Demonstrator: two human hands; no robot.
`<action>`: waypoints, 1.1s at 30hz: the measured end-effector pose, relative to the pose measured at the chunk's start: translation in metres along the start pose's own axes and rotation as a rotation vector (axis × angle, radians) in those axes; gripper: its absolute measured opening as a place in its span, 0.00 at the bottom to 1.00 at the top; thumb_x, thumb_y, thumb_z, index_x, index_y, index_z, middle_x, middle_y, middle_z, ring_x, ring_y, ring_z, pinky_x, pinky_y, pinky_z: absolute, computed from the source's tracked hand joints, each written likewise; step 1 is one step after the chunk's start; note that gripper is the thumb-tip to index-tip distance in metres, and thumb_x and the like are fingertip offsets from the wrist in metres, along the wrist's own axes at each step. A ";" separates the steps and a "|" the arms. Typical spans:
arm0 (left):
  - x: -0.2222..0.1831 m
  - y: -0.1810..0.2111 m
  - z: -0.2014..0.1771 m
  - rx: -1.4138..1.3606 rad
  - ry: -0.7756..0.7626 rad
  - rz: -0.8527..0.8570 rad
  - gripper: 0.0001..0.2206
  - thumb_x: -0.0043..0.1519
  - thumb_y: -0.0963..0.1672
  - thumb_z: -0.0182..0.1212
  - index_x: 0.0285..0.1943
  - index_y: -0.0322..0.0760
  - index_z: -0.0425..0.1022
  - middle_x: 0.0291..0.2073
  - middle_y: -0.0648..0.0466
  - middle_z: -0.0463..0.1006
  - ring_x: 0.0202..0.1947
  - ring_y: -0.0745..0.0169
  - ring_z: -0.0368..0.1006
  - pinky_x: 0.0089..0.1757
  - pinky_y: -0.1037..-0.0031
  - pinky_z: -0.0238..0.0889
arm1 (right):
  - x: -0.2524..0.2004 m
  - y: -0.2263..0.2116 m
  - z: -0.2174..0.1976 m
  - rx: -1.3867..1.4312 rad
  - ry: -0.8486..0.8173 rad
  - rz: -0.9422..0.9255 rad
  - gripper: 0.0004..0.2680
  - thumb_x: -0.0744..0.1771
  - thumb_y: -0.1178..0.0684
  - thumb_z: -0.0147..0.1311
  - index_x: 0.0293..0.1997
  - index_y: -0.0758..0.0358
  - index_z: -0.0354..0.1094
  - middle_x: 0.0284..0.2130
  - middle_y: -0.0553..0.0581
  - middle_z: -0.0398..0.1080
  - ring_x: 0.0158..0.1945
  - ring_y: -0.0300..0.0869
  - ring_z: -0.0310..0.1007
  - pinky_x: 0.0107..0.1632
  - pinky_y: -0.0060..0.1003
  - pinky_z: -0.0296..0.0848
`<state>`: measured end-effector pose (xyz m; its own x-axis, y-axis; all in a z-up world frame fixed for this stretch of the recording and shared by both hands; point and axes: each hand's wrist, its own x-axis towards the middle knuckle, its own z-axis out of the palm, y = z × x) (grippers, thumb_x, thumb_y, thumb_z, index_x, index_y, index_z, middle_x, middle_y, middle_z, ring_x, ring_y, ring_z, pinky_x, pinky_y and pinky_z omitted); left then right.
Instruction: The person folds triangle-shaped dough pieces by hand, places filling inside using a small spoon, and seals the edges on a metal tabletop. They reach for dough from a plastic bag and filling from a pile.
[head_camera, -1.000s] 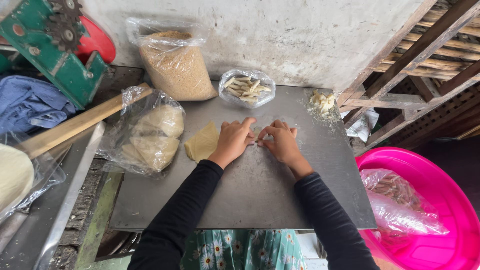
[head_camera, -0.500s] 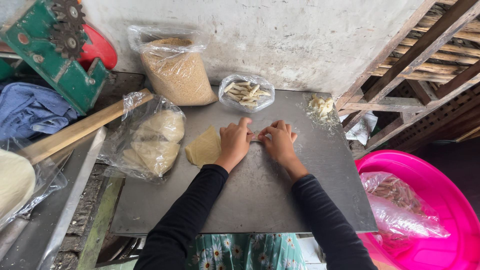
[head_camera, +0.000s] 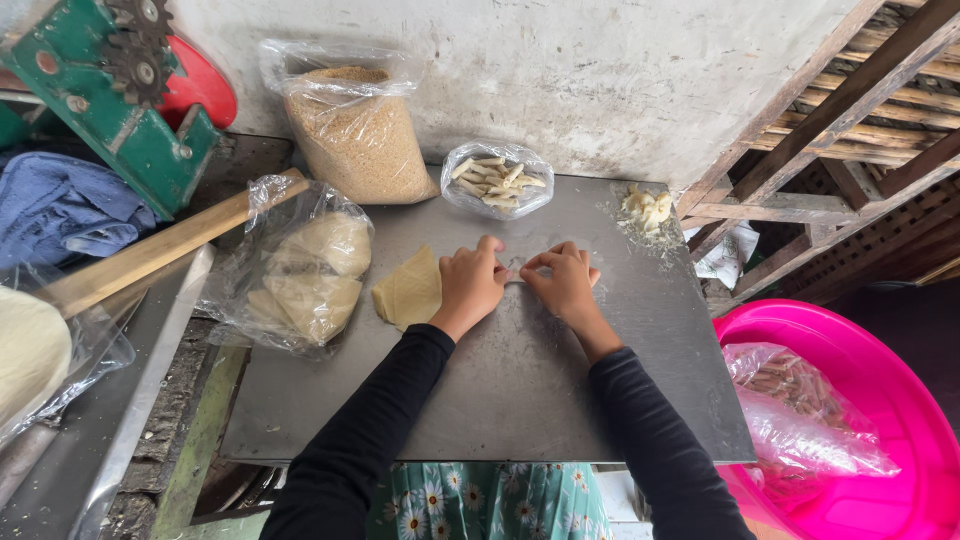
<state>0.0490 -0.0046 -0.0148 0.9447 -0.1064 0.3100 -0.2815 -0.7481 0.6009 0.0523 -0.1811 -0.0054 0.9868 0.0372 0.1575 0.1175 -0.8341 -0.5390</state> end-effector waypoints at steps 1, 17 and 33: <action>0.001 0.000 0.001 -0.002 0.019 -0.037 0.21 0.57 0.47 0.69 0.57 0.40 0.70 0.33 0.61 0.84 0.46 0.53 0.72 0.46 0.57 0.53 | 0.001 -0.001 0.002 0.009 0.039 0.002 0.08 0.62 0.45 0.65 0.40 0.51 0.79 0.46 0.51 0.66 0.57 0.48 0.57 0.57 0.47 0.49; 0.005 -0.006 -0.007 0.002 0.126 0.231 0.17 0.55 0.43 0.67 0.54 0.46 0.74 0.37 0.63 0.84 0.44 0.58 0.72 0.47 0.60 0.53 | 0.014 -0.004 0.007 0.057 0.238 -0.084 0.07 0.66 0.45 0.61 0.43 0.50 0.76 0.45 0.55 0.67 0.55 0.50 0.61 0.57 0.49 0.52; 0.029 -0.017 0.005 -0.216 0.174 -0.138 0.10 0.66 0.47 0.56 0.55 0.47 0.73 0.32 0.61 0.85 0.39 0.56 0.80 0.46 0.55 0.57 | -0.002 -0.022 -0.012 0.380 0.241 -0.266 0.13 0.65 0.52 0.63 0.53 0.60 0.69 0.48 0.58 0.66 0.46 0.46 0.68 0.45 0.41 0.69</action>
<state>0.0823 0.0016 -0.0196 0.9387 0.1144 0.3251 -0.1995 -0.5889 0.7832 0.0465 -0.1693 0.0157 0.8690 0.0558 0.4917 0.4371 -0.5527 -0.7096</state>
